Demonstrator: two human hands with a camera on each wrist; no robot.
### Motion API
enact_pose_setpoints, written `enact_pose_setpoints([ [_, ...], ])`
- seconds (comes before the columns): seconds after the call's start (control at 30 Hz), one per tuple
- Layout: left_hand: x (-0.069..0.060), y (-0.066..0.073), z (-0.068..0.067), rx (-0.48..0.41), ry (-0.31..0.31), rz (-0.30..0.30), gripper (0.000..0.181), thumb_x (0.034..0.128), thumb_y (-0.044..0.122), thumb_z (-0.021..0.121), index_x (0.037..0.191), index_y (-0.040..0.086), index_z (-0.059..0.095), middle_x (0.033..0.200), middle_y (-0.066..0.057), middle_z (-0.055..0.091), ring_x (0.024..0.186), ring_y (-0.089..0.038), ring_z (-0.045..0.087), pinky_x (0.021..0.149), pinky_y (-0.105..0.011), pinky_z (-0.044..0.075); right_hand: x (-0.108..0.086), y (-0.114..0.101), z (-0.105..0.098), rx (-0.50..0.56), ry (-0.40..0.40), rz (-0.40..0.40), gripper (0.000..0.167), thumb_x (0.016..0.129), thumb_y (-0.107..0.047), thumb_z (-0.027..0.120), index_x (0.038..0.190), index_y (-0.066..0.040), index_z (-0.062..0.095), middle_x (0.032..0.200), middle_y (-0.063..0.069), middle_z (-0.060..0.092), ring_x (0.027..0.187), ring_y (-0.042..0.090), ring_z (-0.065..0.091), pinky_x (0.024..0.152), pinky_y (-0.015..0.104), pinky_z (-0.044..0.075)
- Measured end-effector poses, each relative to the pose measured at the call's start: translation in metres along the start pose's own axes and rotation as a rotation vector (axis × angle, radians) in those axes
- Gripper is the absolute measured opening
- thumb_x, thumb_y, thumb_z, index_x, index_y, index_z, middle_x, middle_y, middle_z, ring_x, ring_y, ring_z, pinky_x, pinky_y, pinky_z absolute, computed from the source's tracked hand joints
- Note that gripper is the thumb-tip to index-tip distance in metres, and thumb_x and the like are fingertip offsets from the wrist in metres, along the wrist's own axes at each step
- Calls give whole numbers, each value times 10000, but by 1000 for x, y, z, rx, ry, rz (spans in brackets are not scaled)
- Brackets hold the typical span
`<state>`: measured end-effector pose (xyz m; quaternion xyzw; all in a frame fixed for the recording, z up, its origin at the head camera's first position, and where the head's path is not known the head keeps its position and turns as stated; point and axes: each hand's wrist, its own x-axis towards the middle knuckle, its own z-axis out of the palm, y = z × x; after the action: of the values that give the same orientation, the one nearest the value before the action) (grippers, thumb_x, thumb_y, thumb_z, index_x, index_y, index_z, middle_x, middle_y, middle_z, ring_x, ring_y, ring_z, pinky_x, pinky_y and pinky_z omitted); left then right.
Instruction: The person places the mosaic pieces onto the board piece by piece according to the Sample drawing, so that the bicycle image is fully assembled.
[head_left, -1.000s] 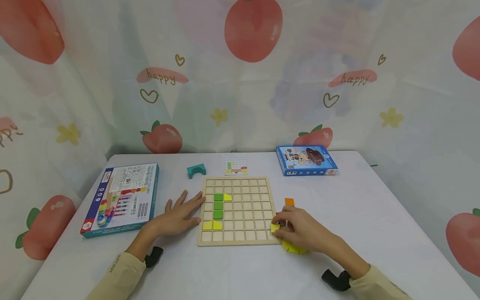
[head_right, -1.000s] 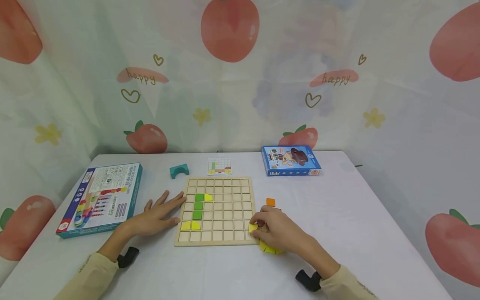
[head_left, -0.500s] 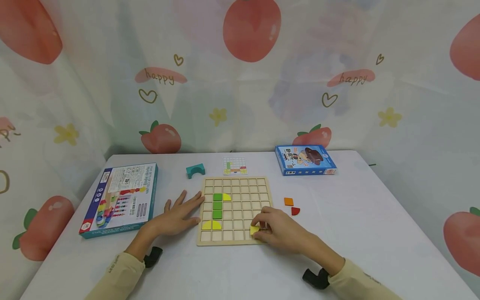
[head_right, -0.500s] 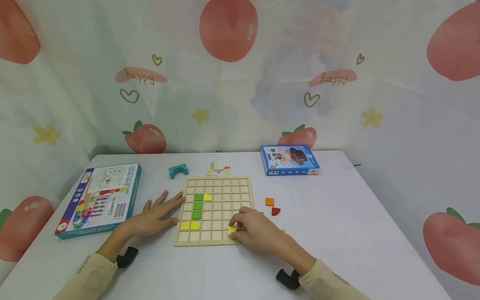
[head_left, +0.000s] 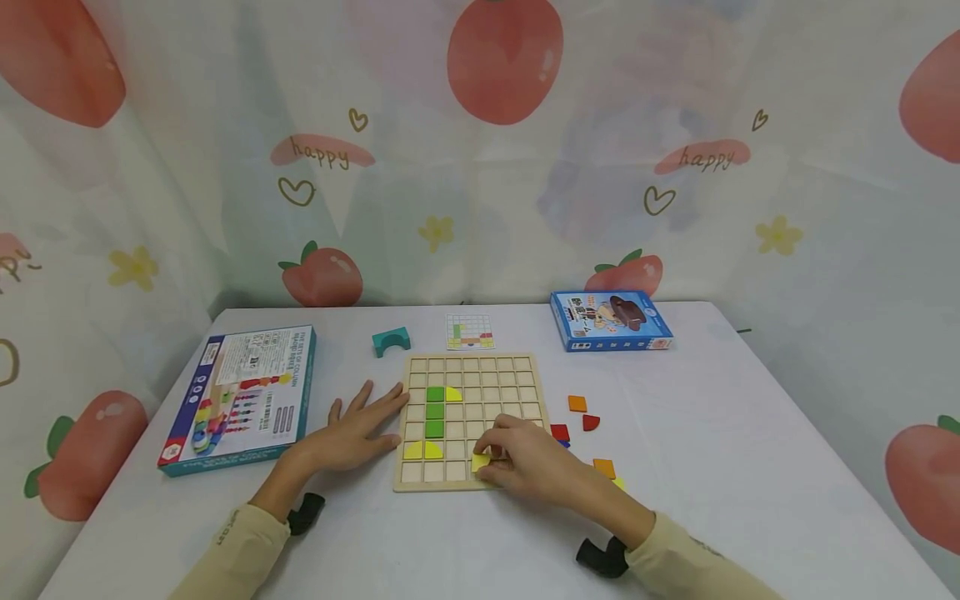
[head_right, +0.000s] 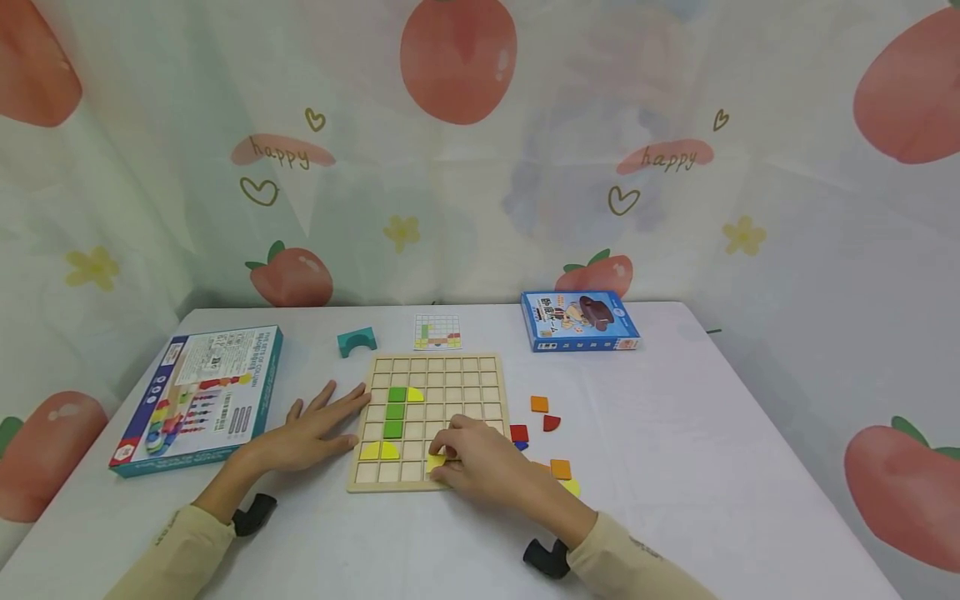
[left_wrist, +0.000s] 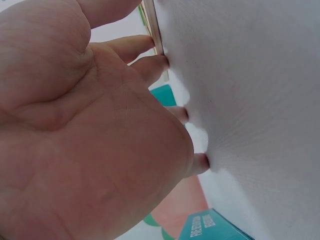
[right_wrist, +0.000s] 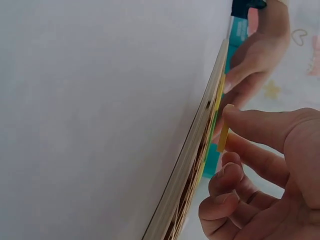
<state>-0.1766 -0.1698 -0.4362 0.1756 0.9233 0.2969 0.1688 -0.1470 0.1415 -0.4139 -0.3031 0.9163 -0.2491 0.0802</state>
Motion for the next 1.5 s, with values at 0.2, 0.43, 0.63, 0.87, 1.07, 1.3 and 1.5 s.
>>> enact_pose_setpoints([
  [0.2, 0, 1, 1, -6, -3, 2, 721, 1061, 308, 614, 1691, 186, 288, 1800, -79, 162, 1658, -471, -110, 1216, -802, -139, 8, -10, 5, -6, -7, -16, 217, 923, -262, 830, 1117, -171, 789, 918, -49, 613, 798, 65, 516, 703, 201, 464],
  [0.43, 0, 0, 0, 5, -4, -3, 717, 1064, 316, 609, 1692, 193, 285, 1803, -66, 154, 1661, -462, -113, 1219, -799, -142, 17, -19, 12, -13, -21, -35, 236, 929, -258, 829, 1139, -156, 792, 934, -45, 626, 798, 45, 526, 734, 186, 499],
  [0.63, 0, -1, 1, 11, 0, 0, 719, 1064, 318, 608, 1693, 189, 284, 1801, -74, 159, 1657, -474, -106, 1216, -807, -135, 24, -27, 16, -24, -36, -31, 238, 930, -271, 830, 1135, -155, 798, 941, -33, 629, 784, 44, 514, 715, 172, 480],
  [0.87, 1, -2, 1, 19, 2, -2, 712, 1064, 307, 611, 1690, 194, 292, 1801, -69, 166, 1659, -471, -101, 1216, -808, -131, 30, -34, 21, -39, -39, -65, 220, 928, -262, 834, 1116, -154, 794, 936, -35, 607, 733, 29, 485, 655, 159, 431],
  [1.07, 0, -1, 0, 28, 0, -7, 715, 1065, 312, 616, 1691, 198, 290, 1801, -68, 166, 1658, -476, -102, 1214, -813, -127, 35, -40, 25, -59, -50, -67, 221, 934, -273, 827, 1121, -161, 790, 992, -42, 638, 781, 29, 503, 681, 152, 442],
  [1.3, -1, 1, -1, 29, -6, -9, 714, 1063, 324, 619, 1690, 206, 297, 1801, -65, 170, 1658, -475, -98, 1213, -815, -124, 36, -42, 29, -81, -55, -56, 230, 943, -283, 816, 1140, -166, 792, 981, -41, 621, 752, 25, 495, 643, 153, 423],
  [1.5, -1, 1, -1, 27, -4, -3, 713, 1063, 321, 620, 1688, 196, 301, 1799, -75, 176, 1657, -483, -92, 1211, -820, -117, 37, -41, 31, -95, -48, -56, 226, 942, -274, 817, 1141, -168, 793, 988, -41, 625, 741, 21, 491, 620, 151, 420],
])
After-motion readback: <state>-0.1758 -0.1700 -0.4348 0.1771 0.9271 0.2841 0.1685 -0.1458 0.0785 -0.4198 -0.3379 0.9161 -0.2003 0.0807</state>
